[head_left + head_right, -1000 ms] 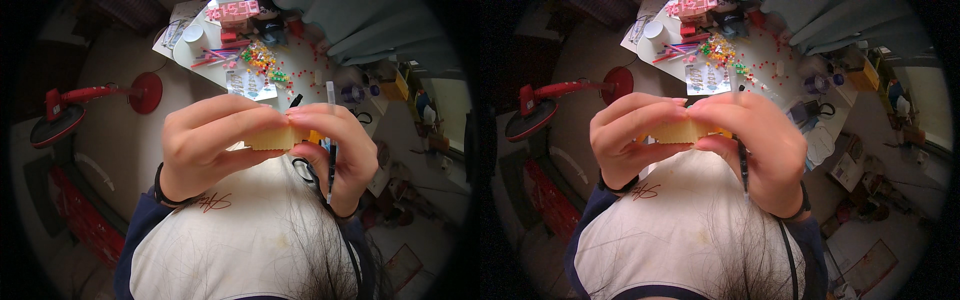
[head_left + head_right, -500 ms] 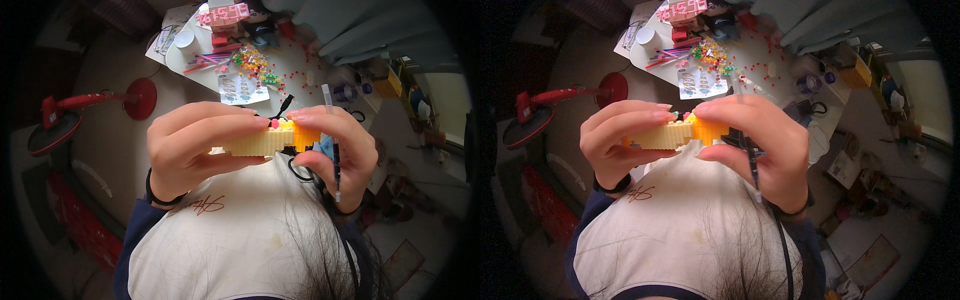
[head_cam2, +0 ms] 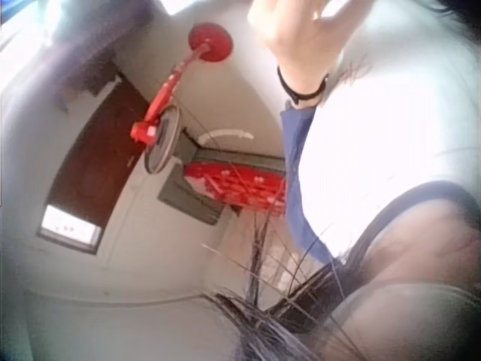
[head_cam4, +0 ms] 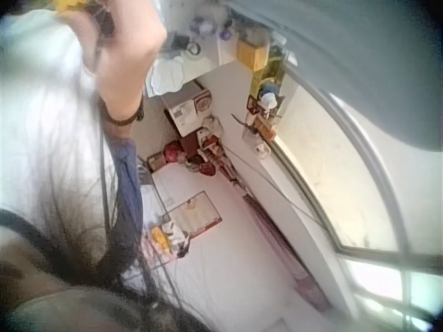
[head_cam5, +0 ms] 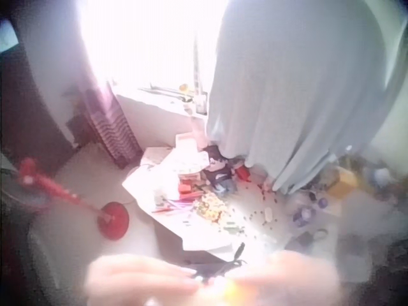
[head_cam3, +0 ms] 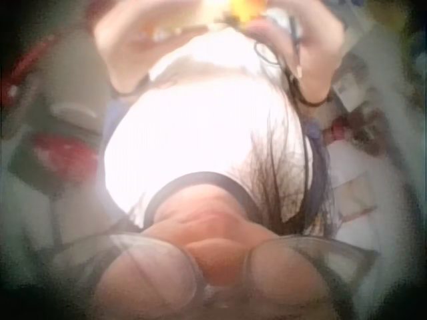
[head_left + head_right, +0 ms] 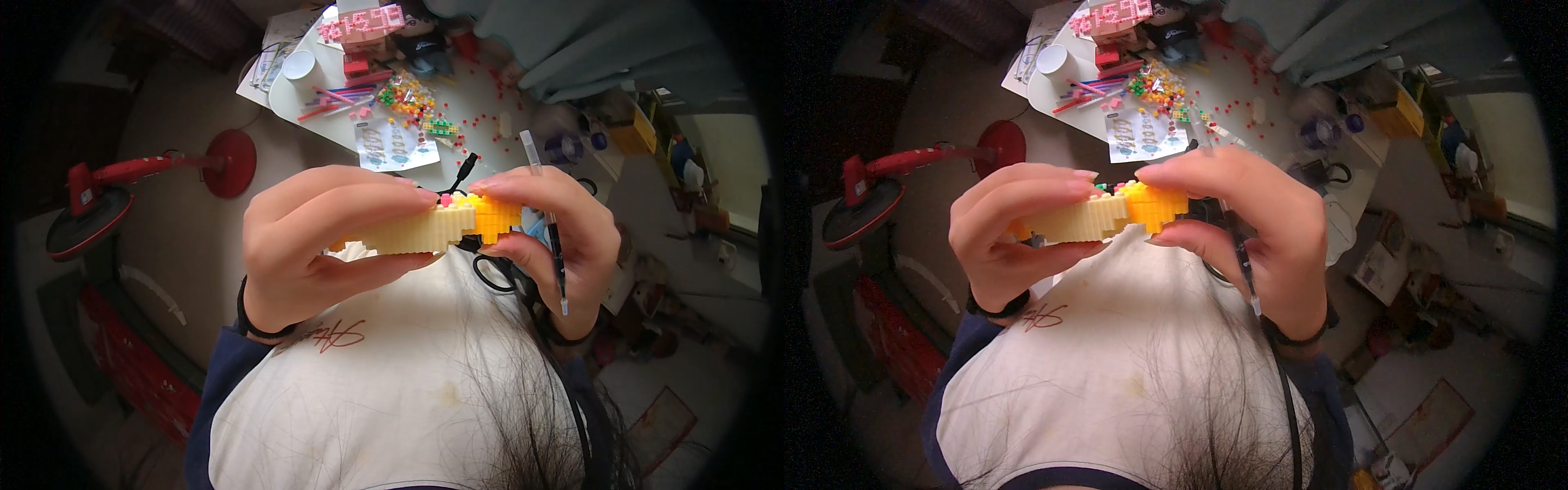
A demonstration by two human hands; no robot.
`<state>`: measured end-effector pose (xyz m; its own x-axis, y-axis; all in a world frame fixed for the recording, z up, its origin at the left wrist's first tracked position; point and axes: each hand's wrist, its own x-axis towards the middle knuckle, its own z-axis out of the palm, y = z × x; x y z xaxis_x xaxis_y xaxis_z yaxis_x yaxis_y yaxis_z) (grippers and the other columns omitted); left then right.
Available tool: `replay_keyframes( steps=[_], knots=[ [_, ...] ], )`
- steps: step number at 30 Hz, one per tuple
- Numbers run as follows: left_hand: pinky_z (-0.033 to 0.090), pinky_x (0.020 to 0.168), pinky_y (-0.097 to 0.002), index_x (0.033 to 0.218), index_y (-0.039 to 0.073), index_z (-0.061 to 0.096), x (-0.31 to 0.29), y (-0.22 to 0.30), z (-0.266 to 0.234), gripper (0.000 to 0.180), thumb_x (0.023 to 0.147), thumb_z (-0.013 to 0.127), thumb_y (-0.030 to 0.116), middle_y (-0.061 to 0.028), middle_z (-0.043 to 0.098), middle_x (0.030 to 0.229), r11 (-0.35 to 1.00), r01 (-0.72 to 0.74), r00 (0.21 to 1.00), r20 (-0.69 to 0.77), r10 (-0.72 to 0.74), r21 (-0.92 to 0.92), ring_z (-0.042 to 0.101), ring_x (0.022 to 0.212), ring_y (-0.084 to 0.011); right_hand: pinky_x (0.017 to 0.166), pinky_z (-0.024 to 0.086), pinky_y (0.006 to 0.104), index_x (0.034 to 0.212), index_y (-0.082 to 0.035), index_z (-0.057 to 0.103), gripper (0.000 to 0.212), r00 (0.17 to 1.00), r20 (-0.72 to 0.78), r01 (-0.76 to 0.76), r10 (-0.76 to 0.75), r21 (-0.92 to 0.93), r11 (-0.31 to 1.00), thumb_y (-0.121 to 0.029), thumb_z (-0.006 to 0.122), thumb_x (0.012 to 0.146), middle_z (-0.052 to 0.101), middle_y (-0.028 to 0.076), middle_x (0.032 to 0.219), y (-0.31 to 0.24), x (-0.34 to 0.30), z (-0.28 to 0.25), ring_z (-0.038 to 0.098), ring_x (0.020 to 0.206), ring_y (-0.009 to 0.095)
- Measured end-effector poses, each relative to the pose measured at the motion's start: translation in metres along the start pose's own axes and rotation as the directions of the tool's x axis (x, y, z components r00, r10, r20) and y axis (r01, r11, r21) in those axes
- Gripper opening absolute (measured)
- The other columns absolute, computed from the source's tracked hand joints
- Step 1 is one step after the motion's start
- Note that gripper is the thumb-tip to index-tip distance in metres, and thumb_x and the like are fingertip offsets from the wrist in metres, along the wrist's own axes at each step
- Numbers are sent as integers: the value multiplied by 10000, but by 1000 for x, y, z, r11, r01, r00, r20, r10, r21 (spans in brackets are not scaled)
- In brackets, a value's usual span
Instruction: The person assembles small interlocking plastic blocks by hand to build a colorful toy figure while following a printed instruction sheet on the desk.
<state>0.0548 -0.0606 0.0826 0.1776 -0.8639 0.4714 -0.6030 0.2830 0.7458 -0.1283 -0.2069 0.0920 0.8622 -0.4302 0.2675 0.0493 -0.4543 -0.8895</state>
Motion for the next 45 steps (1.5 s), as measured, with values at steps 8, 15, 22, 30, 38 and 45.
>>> replay_keyframes(
  steps=[8, 15, 22, 30, 38, 45],
  knots=[
    [541, 723, -308, 982, -3, 679, 1, 3, -3, 431, 588, 853, 21, -164, 684, 946, 994, -17, 1000, -22, 20, 104, 679, 850, -245, 841, 492, 329, 1061, 16, 622, 405, 989, -80, 108, -125, -192, 976, 55, 671, 661, 662, 170, 1005, -5, 3, 11, 647, 921, 279],
    [542, 717, -310, 990, 3, 673, -2, 4, -4, 442, 588, 853, 27, -166, 683, 954, 985, -29, 999, -37, 36, 169, 680, 849, -249, 819, 500, 326, 1043, 13, 617, 431, 975, -112, 147, -191, -317, 937, 63, 616, 616, 648, 159, 960, -6, 6, 19, 638, 891, 278],
    [559, 655, -305, 950, 3, 690, 2, 6, -1, 363, 613, 825, 10, -125, 692, 860, 995, -24, 996, -84, 32, 94, 677, 744, -242, 762, 508, 309, 1010, 0, 610, 429, 973, -121, 156, -195, -274, 949, 67, 616, 586, 640, 145, 919, -4, 5, 20, 632, 829, 259],
    [567, 662, -301, 941, 10, 693, 0, 4, 0, 351, 614, 821, 11, -117, 696, 852, 999, -16, 997, -72, 19, 48, 682, 769, -235, 712, 507, 287, 970, -6, 606, 436, 970, -112, 180, -217, -274, 945, 65, 597, 540, 634, 140, 879, -1, 7, 23, 629, 792, 231],
    [569, 679, -308, 933, 7, 692, 1, 4, 2, 341, 618, 822, 15, -113, 699, 855, 996, -28, 997, -75, 35, 88, 684, 776, -232, 683, 514, 278, 951, 0, 614, 422, 959, -160, 187, -232, -256, 948, 66, 591, 534, 648, 150, 877, 2, 8, 26, 638, 768, 218],
    [553, 665, -293, 968, 7, 688, -1, 2, -3, 378, 618, 830, 3, -112, 699, 879, 999, 47, 993, -112, -49, -18, 681, 773, -224, 780, 509, 280, 1067, 10, 614, 401, 989, -148, 30, -13, 110, 994, 65, 694, 678, 657, 168, 1031, -3, 8, 25, 641, 881, 203]
  ],
)
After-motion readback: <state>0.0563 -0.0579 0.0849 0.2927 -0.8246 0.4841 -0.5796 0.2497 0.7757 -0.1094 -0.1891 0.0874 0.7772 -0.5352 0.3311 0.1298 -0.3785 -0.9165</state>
